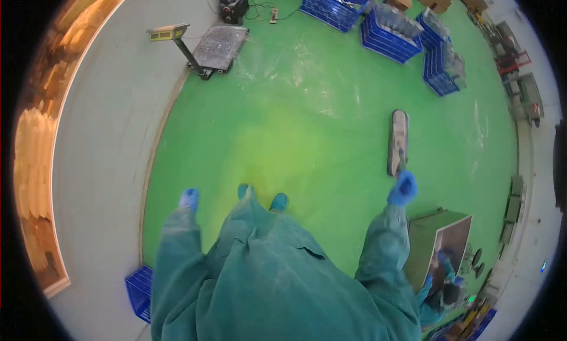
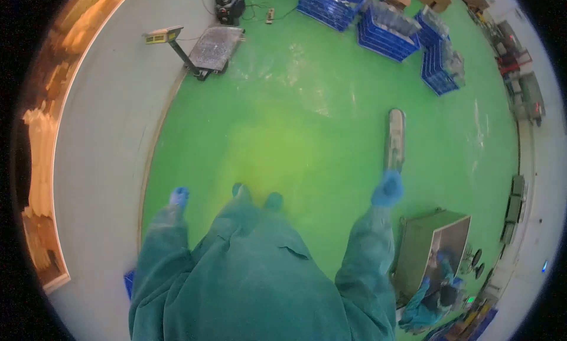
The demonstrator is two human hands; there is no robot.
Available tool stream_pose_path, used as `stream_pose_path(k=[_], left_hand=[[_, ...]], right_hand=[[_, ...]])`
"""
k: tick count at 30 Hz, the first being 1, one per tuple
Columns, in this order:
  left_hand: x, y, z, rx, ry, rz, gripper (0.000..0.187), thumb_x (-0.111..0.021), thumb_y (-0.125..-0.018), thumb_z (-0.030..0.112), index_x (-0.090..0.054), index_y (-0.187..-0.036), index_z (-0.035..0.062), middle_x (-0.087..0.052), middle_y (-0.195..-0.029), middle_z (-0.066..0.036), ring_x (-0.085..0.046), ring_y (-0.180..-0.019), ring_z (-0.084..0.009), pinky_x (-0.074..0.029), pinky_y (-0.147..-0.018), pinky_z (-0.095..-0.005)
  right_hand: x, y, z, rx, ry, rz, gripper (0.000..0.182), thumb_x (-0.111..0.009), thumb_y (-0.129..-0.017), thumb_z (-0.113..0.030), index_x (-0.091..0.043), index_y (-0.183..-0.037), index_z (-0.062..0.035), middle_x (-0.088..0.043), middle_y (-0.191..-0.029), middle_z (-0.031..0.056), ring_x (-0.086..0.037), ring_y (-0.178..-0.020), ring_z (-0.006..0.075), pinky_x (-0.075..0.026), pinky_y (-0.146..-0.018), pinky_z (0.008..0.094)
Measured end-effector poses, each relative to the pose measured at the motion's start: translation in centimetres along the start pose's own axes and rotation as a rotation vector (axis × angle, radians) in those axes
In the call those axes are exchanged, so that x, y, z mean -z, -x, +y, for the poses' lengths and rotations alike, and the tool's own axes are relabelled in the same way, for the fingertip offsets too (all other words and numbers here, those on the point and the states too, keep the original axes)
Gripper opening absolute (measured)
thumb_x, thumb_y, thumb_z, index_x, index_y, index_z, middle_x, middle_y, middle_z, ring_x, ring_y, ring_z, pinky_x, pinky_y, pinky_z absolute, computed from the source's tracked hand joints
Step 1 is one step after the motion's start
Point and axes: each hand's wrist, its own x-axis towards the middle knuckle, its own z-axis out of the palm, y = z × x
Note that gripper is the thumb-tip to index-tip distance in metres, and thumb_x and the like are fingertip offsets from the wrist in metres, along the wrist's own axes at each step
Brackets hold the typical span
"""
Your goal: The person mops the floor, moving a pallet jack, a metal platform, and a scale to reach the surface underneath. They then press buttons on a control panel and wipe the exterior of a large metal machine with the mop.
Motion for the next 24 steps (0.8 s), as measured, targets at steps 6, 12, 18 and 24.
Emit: stream_pose_path(k=[6,12,18,24], left_hand=[[9.0,4.8,-11.3,0.437,-0.261,0.004,0.029,-0.053,-0.083,0.032,-0.061,-0.087,0.0043,-0.061,-0.072,-0.009,-0.057,-0.063,-0.0181,-0.048,-0.057,-0.0331],[2.2,1.1,-6.4,0.609,0.324,-0.21,0.04,-0.056,-0.082,0.036,-0.06,-0.093,-0.0019,-0.066,-0.077,-0.008,-0.063,-0.073,-0.0177,-0.049,-0.06,-0.0307],[3.5,-8.7,9.9,0.076,0.047,-0.102,0.043,-0.056,-0.08,0.041,-0.061,-0.106,0.0075,-0.065,-0.097,-0.013,-0.061,-0.09,-0.0284,-0.048,-0.081,-0.0357],[6.9,-15.3,22.1,-0.073,-0.059,-0.267,0.047,-0.058,-0.078,0.04,-0.057,-0.11,0.0057,-0.061,-0.107,-0.014,-0.057,-0.1,-0.0294,-0.045,-0.088,-0.0361]], right_hand=[[-2.8,0.1,4.0,0.045,-0.024,-0.054,0.004,-0.057,-0.079,0.002,-0.056,-0.076,0.0017,-0.053,-0.073,0.0012,-0.049,-0.068,0.0098,-0.041,-0.06,0.0222],[-13.0,-4.0,1.2,0.102,0.473,-0.409,0.017,-0.061,-0.079,-0.003,-0.051,-0.065,-0.0022,-0.05,-0.062,-0.0019,-0.045,-0.059,0.0078,-0.039,-0.053,0.0223],[-23.5,-17.1,-6.2,0.158,0.459,-0.168,0.025,-0.067,-0.077,-0.008,-0.047,-0.063,-0.007,-0.047,-0.055,-0.0006,-0.042,-0.047,0.0069,-0.037,-0.043,0.0228],[-31.3,-20.0,-28.3,0.172,0.064,0.021,0.019,-0.061,-0.078,-0.002,-0.045,-0.07,-0.0069,-0.044,-0.049,0.0024,-0.039,-0.037,0.0103,-0.029,-0.034,0.0255]])
